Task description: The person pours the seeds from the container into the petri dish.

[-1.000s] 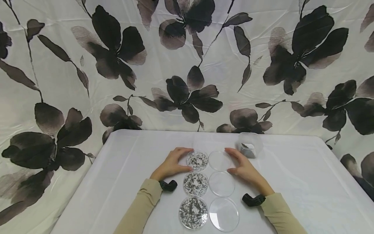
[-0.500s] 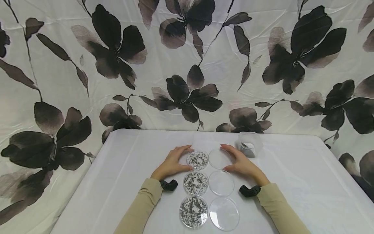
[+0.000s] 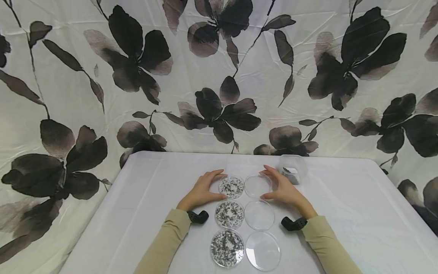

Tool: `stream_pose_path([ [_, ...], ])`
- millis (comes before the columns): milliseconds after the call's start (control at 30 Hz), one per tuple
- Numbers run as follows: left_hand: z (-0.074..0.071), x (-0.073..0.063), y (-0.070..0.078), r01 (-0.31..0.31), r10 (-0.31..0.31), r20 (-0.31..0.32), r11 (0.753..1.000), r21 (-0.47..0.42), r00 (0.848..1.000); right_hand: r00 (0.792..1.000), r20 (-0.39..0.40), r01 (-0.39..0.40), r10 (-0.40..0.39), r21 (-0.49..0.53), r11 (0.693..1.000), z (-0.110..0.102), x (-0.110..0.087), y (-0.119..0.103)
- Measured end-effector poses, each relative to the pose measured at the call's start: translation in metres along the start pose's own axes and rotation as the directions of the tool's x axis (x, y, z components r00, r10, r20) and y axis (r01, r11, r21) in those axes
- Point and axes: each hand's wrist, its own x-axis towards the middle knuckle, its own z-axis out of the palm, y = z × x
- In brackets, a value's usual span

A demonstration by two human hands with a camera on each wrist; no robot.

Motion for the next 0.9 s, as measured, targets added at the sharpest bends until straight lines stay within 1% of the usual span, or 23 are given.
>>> stream_pose_path([
  [100, 0.000, 0.000, 0.000, -0.004, 0.004, -0.001, 1.000, -0.005, 1.000, 0.999, -0.010, 0.030, -0.030, -0.006, 1.000, 0.000, 0.001, 0.000],
  [200, -0.001, -0.001, 0.001, 0.001, -0.001, 0.000, 1.000, -0.011, 1.000, 0.998, -0.012, 0.054, -0.054, 0.015, 0.998, 0.000, 0.001, -0.002],
  [400, -0.002, -0.001, 0.004, 0.008, -0.008, 0.001, 1.000, -0.025, 1.000, 0.997, -0.017, 0.078, -0.077, 0.116, 0.990, -0.001, 0.002, -0.005],
  [500, -0.002, -0.001, 0.005, 0.009, -0.009, -0.002, 1.000, -0.027, 1.000, 0.997, -0.028, 0.078, -0.074, 0.150, 0.986, -0.001, 0.003, -0.007],
  [700, -0.001, 0.000, 0.005, 0.016, -0.016, 0.000, 1.000, -0.026, 1.000, 0.996, -0.040, 0.080, -0.074, 0.183, 0.980, -0.001, 0.005, -0.010],
  [900, -0.001, 0.000, 0.005, 0.022, -0.022, 0.005, 0.999, -0.030, 1.000, 0.997, -0.046, 0.062, -0.054, 0.188, 0.980, 0.000, 0.009, -0.017],
])
